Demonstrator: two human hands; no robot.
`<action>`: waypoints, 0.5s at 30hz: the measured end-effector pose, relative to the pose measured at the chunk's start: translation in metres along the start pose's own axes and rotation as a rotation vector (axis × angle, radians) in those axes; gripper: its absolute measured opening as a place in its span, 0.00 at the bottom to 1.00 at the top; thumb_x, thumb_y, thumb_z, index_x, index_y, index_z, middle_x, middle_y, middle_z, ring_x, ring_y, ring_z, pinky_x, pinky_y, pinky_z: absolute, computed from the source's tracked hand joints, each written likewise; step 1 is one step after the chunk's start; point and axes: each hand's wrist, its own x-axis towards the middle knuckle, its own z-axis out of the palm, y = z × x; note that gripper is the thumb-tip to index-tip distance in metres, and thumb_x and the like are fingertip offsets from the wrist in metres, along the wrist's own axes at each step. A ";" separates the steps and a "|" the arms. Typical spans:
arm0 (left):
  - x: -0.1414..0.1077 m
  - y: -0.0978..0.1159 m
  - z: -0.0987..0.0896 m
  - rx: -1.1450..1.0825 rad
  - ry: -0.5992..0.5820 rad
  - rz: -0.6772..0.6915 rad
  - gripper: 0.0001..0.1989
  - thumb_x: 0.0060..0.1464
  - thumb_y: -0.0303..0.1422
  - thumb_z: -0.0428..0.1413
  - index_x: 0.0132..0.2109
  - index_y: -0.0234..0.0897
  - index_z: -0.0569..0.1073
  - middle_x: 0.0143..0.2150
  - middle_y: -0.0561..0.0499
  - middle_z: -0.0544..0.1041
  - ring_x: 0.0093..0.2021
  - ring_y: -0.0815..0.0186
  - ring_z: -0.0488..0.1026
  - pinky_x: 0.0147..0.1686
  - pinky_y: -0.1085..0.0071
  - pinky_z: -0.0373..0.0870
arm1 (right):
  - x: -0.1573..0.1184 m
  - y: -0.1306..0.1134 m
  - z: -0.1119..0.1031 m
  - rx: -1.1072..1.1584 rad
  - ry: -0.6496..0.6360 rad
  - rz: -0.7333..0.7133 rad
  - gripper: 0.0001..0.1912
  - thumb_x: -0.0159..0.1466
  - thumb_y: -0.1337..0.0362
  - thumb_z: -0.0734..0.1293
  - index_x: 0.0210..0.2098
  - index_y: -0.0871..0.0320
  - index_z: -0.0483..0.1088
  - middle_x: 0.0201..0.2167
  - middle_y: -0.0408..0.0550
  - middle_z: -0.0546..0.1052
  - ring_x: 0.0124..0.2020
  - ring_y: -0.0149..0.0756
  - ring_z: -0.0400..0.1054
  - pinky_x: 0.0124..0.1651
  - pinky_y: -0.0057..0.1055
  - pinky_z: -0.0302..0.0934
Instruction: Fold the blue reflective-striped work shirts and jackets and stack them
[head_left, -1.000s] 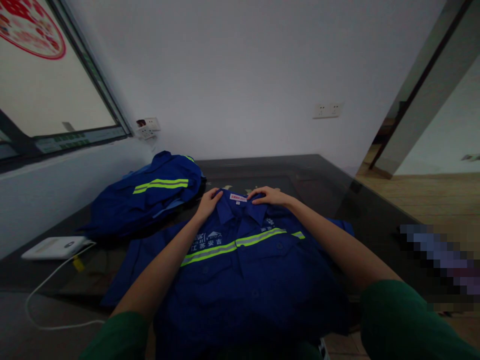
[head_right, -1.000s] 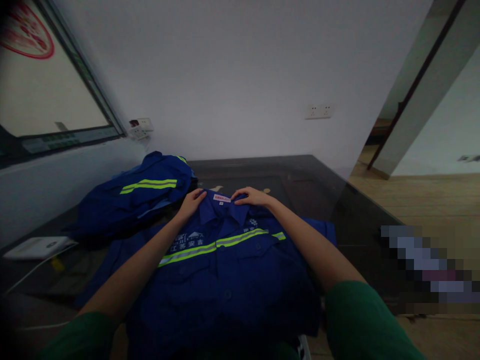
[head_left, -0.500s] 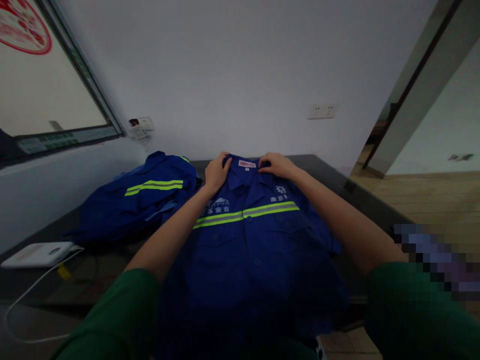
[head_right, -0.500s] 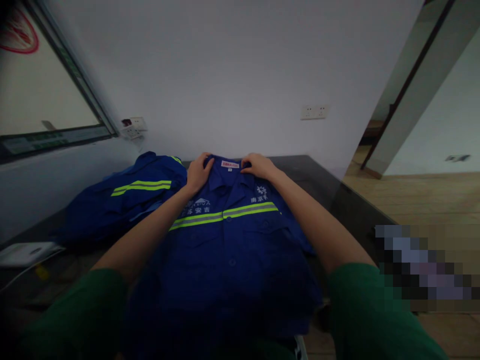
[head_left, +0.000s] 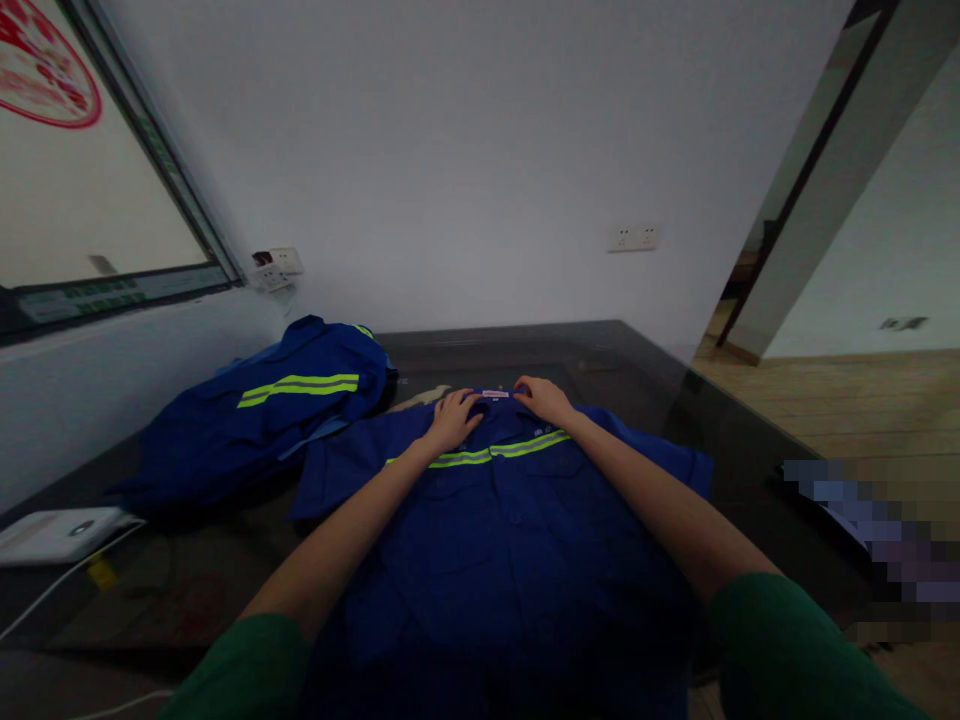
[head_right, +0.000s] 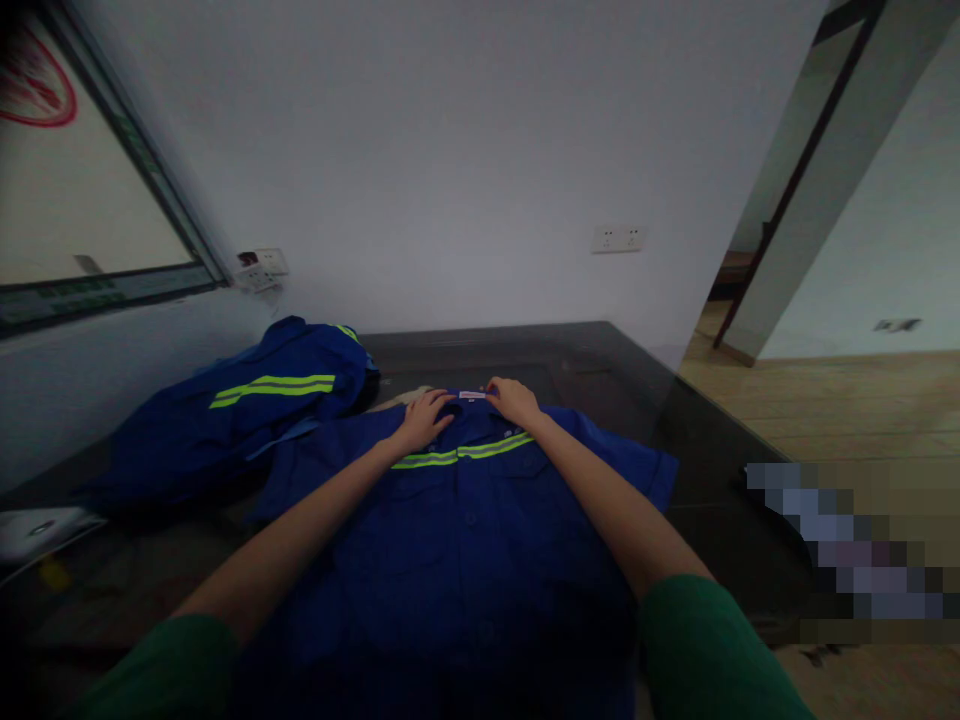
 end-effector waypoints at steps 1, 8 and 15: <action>-0.007 -0.001 0.002 -0.016 -0.024 0.023 0.21 0.61 0.37 0.51 0.60 0.45 0.64 0.64 0.46 0.63 0.63 0.55 0.59 0.59 0.51 0.56 | -0.003 0.001 0.003 0.033 -0.025 0.026 0.12 0.67 0.61 0.63 0.47 0.57 0.70 0.39 0.52 0.78 0.42 0.38 0.72 0.45 0.31 0.63; -0.018 -0.009 0.005 -0.073 -0.043 0.063 0.17 0.58 0.28 0.52 0.55 0.38 0.68 0.60 0.43 0.69 0.62 0.58 0.62 0.60 0.58 0.58 | -0.012 -0.005 0.026 0.255 -0.208 0.156 0.11 0.62 0.66 0.67 0.45 0.61 0.69 0.19 0.42 0.74 0.17 0.30 0.67 0.26 0.25 0.62; 0.007 0.000 0.012 0.019 -0.054 0.162 0.18 0.58 0.28 0.53 0.56 0.38 0.66 0.50 0.44 0.73 0.50 0.59 0.72 0.49 0.65 0.68 | -0.013 -0.004 0.038 0.465 -0.130 0.150 0.16 0.55 0.71 0.72 0.43 0.60 0.69 0.19 0.36 0.71 0.18 0.28 0.67 0.24 0.23 0.61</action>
